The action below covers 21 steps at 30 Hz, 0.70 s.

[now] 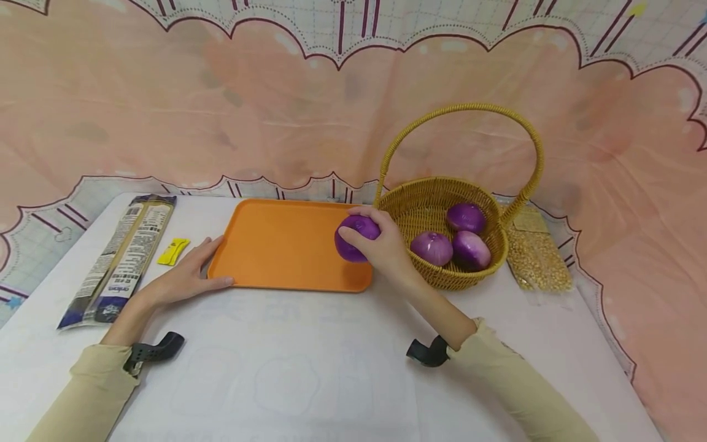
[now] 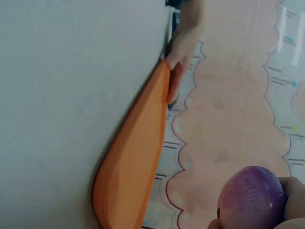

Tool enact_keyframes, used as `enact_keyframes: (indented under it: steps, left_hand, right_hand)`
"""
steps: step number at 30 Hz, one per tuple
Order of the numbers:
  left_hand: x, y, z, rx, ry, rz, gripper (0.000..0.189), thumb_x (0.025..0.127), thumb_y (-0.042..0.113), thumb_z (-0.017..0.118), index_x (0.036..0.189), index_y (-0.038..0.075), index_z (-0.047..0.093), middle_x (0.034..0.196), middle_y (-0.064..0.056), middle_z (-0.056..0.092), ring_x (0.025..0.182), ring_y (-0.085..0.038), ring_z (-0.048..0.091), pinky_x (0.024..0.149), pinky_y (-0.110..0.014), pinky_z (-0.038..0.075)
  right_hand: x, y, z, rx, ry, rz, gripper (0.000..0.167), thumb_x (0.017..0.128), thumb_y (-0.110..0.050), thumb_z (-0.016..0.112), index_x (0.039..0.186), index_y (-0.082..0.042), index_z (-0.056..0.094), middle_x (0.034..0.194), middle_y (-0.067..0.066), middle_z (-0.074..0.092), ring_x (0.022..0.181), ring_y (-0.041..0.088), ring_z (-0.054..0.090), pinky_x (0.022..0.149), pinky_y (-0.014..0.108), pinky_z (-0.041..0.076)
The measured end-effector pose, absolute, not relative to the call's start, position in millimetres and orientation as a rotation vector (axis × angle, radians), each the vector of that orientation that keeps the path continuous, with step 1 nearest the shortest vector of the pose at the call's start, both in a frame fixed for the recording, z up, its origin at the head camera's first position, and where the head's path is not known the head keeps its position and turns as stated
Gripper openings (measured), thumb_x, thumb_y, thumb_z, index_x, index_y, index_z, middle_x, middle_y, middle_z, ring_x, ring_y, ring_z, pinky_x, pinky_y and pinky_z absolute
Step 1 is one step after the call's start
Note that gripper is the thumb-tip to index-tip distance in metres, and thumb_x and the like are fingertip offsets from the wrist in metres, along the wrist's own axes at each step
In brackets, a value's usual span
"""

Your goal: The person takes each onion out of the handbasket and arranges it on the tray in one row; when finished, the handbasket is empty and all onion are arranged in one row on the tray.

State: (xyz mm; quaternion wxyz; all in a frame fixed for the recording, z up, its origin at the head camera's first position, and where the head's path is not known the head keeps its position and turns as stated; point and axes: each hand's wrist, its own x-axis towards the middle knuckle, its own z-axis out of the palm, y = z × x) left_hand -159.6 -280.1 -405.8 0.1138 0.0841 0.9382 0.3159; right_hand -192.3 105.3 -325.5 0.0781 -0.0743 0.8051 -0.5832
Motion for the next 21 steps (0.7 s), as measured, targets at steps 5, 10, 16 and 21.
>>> enact_keyframes:
  steps: [5,10,16,21]
  left_hand:
    - [-161.0,-281.3,-408.1,0.256,2.755,0.917,0.105,0.084,0.051,0.069,0.156,0.006,0.008,0.162,-0.025,0.006,0.149,-0.047,0.0,0.117,-0.069,0.005]
    - [-162.0,-281.4,-409.3,0.266,2.762,0.918,0.107,0.083,0.05,0.07,0.157,0.006,0.006,0.163,-0.022,0.008,0.15,-0.045,-0.001,0.119,-0.066,0.004]
    - [-160.8,-281.0,-409.0,0.261,2.751,0.926,0.108,0.083,0.051,0.07,0.157,0.009,0.003,0.163,-0.02,0.004,0.15,-0.044,-0.002,0.12,-0.064,0.002]
    - [-160.1,-282.0,-409.7,0.268,2.753,0.926,0.108,0.083,0.051,0.07,0.157,0.011,0.002,0.164,-0.019,0.003,0.15,-0.043,-0.002,0.12,-0.063,0.001]
  right_hand:
    - [-192.6,93.6,-329.2,-0.219,2.373,-1.708,0.042,0.089,-0.032,0.069,0.128,-0.021,0.058,0.141,0.007,0.049,0.127,0.035,0.049,0.098,0.054,0.052]
    - [-194.8,81.2,-335.3,-0.24,2.365,-1.7,0.042,0.088,-0.031,0.07,0.127,-0.018,0.059,0.137,0.009,0.051,0.125,0.036,0.051,0.097,0.053,0.052]
    - [-196.5,67.5,-340.3,-0.229,2.319,-1.692,0.043,0.088,-0.032,0.071,0.127,-0.019,0.06,0.135,0.008,0.054,0.124,0.034,0.053,0.097,0.051,0.053]
    - [-196.7,57.6,-340.3,-0.227,2.313,-1.668,0.044,0.086,-0.036,0.072,0.126,-0.023,0.061,0.134,0.006,0.054,0.124,0.033,0.053,0.097,0.05,0.053]
